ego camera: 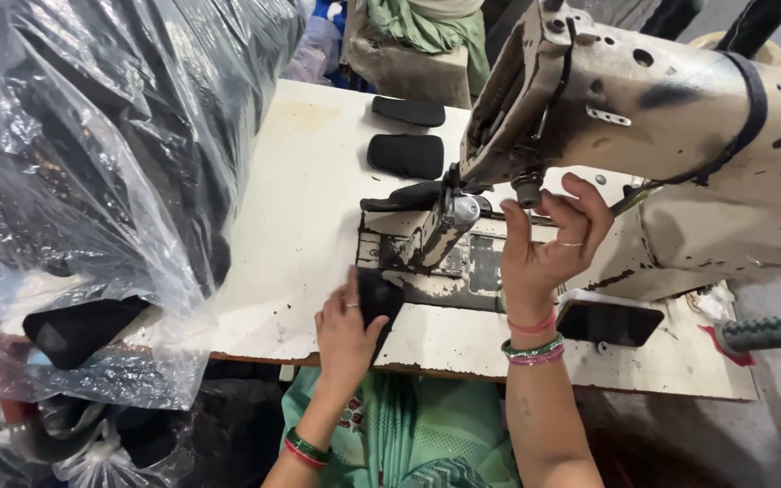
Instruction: The person repeatedly picks up black fabric masks from a plastic bag, places them under the presser foot of a sewing machine, and sews them. After sewing, the person removes the mask and places it on the table, repeating this process for several items.
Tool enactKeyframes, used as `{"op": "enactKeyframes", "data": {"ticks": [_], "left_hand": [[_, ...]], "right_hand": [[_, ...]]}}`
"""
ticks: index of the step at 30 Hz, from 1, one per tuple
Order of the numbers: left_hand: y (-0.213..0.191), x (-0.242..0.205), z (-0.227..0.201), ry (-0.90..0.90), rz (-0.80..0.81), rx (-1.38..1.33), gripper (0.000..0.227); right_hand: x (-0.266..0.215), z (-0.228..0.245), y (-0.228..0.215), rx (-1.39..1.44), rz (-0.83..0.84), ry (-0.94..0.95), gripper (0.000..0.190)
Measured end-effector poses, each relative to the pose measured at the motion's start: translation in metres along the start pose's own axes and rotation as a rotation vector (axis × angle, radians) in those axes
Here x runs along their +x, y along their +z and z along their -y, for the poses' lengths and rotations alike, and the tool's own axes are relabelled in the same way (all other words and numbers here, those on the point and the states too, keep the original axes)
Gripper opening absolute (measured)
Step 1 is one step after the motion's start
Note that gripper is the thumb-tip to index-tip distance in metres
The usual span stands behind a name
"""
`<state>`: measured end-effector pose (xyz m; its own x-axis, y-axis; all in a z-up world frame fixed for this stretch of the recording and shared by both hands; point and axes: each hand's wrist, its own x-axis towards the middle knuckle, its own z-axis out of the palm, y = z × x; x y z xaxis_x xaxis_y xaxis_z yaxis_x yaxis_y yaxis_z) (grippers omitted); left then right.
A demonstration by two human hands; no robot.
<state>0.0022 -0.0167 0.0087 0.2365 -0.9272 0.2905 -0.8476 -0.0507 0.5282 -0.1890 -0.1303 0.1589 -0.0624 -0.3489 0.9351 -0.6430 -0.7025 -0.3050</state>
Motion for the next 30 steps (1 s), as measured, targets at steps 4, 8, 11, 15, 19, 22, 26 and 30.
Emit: {"op": "enactKeyframes", "data": {"ticks": [4, 8, 11, 15, 19, 22, 26, 30], "left_hand": [[-0.039, 0.004, -0.013, -0.356, 0.05, -0.76, 0.079], [-0.009, -0.016, 0.0, -0.404, -0.172, -1.493, 0.051], [-0.013, -0.022, -0.017, -0.391, -0.204, -1.436, 0.052], [-0.07, 0.003, -0.044, -0.188, -0.114, -1.409, 0.073], [-0.08, 0.008, -0.039, -0.287, 0.291, -1.018, 0.052], [-0.063, -0.002, -0.029, -0.34, 0.374, -1.202, 0.03], [-0.042, -0.018, -0.023, -0.226, 0.283, -1.4, 0.027], [-0.033, -0.021, -0.017, -0.254, 0.202, -1.444, 0.024]], "right_hand": [[-0.069, -0.02, -0.008, 0.208, 0.066, 0.27, 0.021], [-0.113, 0.057, -0.031, 0.516, 0.526, 0.341, 0.031], [-0.153, 0.072, -0.051, 0.691, 0.672, 0.679, 0.039], [-0.136, 0.063, -0.07, 0.648, 0.702, 0.864, 0.034], [-0.133, 0.053, -0.092, 0.487, 0.712, 0.558, 0.04], [-0.153, 0.046, -0.107, 0.691, 0.681, 0.75, 0.04], [-0.164, 0.044, -0.12, 1.132, 0.599, 1.149, 0.035], [-0.187, 0.04, -0.13, 1.334, 0.545, 1.276, 0.026]]}}
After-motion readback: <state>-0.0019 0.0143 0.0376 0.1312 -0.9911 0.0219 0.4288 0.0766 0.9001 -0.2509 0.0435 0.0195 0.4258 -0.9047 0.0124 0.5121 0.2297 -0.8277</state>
